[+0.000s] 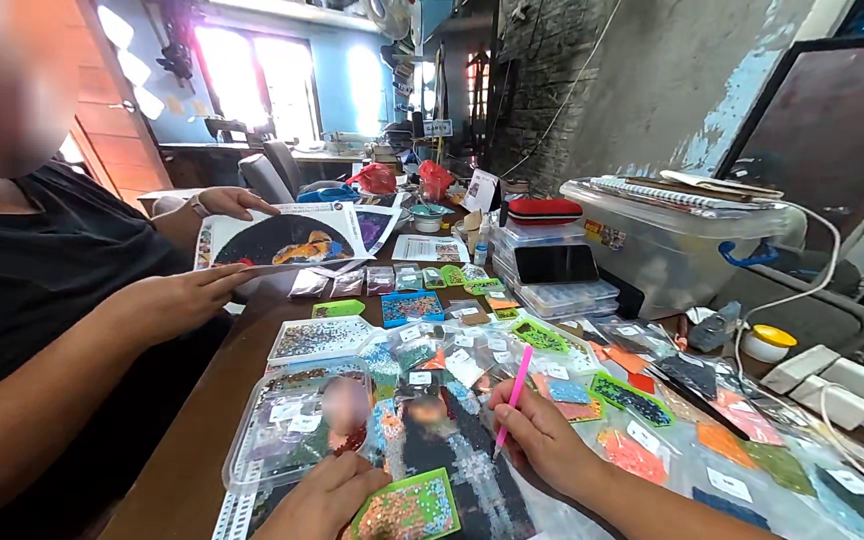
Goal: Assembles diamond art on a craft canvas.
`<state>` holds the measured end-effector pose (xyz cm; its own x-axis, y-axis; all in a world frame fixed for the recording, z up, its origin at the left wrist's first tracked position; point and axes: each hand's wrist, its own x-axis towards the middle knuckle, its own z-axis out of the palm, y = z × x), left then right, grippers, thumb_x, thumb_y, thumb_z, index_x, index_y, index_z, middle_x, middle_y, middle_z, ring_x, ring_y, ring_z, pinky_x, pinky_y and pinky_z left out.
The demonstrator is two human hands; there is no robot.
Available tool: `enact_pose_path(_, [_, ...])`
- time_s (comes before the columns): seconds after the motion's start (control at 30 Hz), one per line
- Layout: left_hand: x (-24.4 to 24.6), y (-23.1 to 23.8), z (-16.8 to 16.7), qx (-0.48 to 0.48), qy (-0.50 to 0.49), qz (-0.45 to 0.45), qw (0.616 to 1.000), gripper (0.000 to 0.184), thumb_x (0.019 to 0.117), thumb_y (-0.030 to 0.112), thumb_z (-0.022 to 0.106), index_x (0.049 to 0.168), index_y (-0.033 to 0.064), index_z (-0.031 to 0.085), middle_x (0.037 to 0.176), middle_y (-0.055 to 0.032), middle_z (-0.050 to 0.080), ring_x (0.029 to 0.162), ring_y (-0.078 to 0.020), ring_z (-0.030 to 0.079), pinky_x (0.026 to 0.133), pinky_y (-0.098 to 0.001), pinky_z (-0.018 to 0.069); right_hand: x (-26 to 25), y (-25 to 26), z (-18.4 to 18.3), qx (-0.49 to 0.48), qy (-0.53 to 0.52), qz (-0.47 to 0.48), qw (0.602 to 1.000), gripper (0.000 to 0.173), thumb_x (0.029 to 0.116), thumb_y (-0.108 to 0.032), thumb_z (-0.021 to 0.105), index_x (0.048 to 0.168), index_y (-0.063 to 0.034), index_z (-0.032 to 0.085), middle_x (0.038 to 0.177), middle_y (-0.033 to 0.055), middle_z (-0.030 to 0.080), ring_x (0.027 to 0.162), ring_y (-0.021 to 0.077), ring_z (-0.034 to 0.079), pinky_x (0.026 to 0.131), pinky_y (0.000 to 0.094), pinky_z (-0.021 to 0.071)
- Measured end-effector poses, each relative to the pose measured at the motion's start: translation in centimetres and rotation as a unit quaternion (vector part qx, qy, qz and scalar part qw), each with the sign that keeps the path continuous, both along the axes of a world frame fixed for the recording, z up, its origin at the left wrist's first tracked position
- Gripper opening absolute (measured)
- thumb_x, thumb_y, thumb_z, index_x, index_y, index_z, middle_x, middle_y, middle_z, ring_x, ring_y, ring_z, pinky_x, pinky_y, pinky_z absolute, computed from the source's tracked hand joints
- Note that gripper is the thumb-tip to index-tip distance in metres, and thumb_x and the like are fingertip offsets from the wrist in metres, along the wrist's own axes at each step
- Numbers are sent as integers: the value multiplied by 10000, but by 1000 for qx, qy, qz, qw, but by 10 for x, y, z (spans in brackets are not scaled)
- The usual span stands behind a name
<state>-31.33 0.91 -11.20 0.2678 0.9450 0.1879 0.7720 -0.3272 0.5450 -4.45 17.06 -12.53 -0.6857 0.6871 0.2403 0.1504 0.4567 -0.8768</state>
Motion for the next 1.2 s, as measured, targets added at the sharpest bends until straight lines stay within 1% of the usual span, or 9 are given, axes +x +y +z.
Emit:
enact_pose_path(0.13, [0,-1,0,0,3,2,1000,493,895,292,759,1243,-51,692,1160,-289,668,1071,-460,638,942,-574,507,1,-1,-3,62,-6,8,998,282,1079,-220,385,1114,-16,576,783,-11,541,613,29,521,579,209,479])
enact_pose_path(0.27, [0,0,0,0,7,-1,1000,503,898,297,755,1250,-54,687,1163,-294,666,1069,-463,638,939,-575,506,1,0,-5,88,-5,21,996,282,1087,-220,384,1116,-15,577,761,-13,534,602,18,513,571,198,470])
enact_pose_path(0.37, [0,0,1,2,6,-4,1000,502,892,291,761,1245,-59,688,1156,-306,664,1067,-478,635,937,-589,504,0,0,-5,107,-11,21,994,295,1092,-220,382,1119,-1,578,763,9,556,603,31,524,576,209,477])
enact_pose_path(0.5, [0,0,1,0,7,-7,1000,508,897,295,756,1253,-60,685,1160,-308,663,1065,-479,635,936,-590,501,0,1,-5,108,-16,17,994,293,1090,-216,384,1116,2,579,763,16,564,605,36,533,580,212,483])
enact_pose_path(0.7, [-1,1,1,2,5,-5,1000,501,898,289,755,1252,-58,685,1159,-302,666,1063,-472,638,939,-583,502,0,1,-6,109,-10,-1,994,289,1088,-226,394,1100,-9,584,764,4,546,600,28,524,569,202,481])
enact_pose_path(1.0, [0,0,2,-2,9,-3,1000,494,902,292,754,1251,-51,688,1162,-295,666,1069,-466,637,940,-572,505,1,0,-6,122,-10,14,992,278,1088,-225,404,1090,-15,586,730,-10,526,589,14,496,565,189,451])
enact_pose_path(1.2, [0,0,1,0,10,-4,1000,502,899,290,754,1257,-55,683,1163,-298,666,1069,-475,635,940,-577,502,1,1,-8,139,-13,23,990,282,1089,-232,407,1089,-19,591,731,4,531,595,29,504,568,198,454])
